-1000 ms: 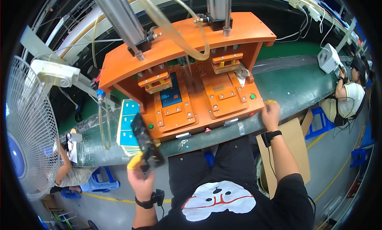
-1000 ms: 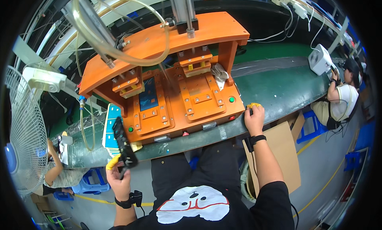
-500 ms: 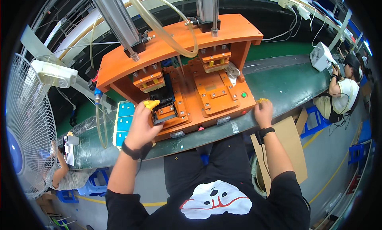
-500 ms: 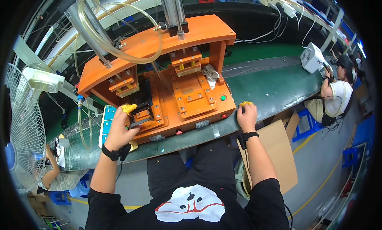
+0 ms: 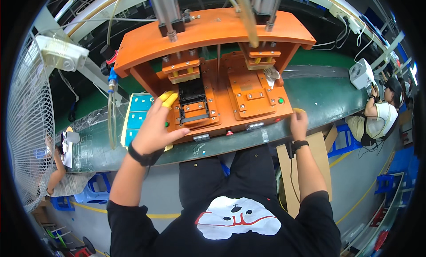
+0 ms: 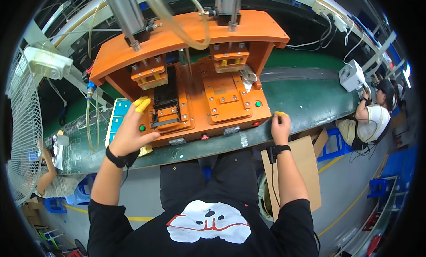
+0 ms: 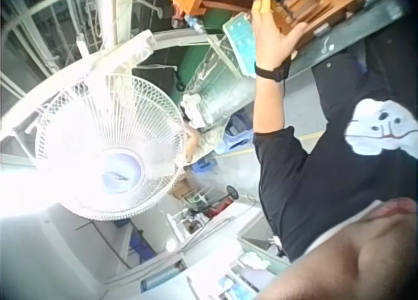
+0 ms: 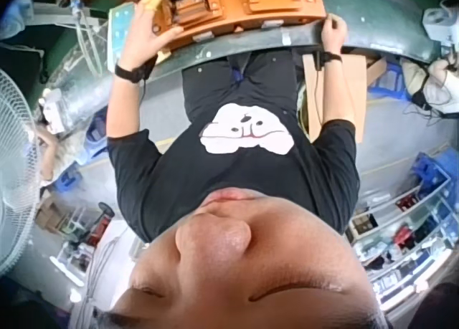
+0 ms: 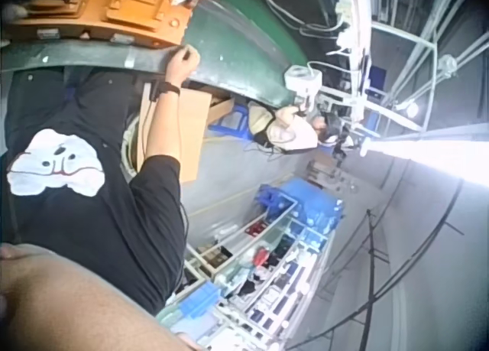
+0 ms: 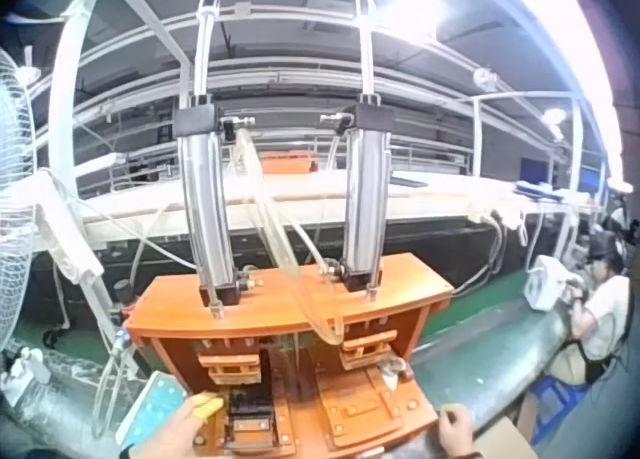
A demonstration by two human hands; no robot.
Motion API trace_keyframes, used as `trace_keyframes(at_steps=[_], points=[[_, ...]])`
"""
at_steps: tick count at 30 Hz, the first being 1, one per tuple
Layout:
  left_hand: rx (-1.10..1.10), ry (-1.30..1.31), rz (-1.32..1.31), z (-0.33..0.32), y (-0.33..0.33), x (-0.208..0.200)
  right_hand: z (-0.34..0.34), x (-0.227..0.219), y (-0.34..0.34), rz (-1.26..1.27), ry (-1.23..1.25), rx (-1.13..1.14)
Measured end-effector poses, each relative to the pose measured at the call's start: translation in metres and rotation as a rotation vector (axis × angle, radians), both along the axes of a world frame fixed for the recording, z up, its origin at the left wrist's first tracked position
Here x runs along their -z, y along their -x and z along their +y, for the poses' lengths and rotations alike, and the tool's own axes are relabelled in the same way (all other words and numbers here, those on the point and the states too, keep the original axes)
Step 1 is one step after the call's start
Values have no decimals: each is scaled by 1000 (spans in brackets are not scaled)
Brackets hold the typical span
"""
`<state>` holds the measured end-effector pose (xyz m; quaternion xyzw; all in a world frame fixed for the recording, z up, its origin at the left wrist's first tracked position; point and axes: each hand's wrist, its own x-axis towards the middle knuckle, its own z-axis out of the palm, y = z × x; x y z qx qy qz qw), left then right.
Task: Operator uses a pneumatic press machine to attach components to electronic board assemblies.
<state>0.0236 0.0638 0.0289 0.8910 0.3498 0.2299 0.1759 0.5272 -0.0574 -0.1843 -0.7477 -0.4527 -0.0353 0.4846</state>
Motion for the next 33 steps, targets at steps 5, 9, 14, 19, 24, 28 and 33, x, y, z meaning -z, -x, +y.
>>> trace_keyframes(at_steps=[5, 9, 14, 19, 24, 28, 33], points=[[-200, 88, -296, -37, 68, 61, -42, -36, 59, 330, -223, -111], [-135, -115, -101, -42, 62, 71, -66, -63, 144, 224, -119, -379], [-193, -81, -102, -40, 69, 73, -26, -99, 259, 48, -11, -927], [-444, -24, -238, -38, 130, 128, 7, -86, 357, 169, 24, -1241], [-496, -120, -41, -50, 140, 140, 37, -64, 411, 250, 394, -1349], [-546, -114, -70, -57, 129, 144, 49, -59, 431, 45, 350, -1246], [-526, -131, -185, -45, 138, 143, 51, -43, 444, -37, 300, -1182]])
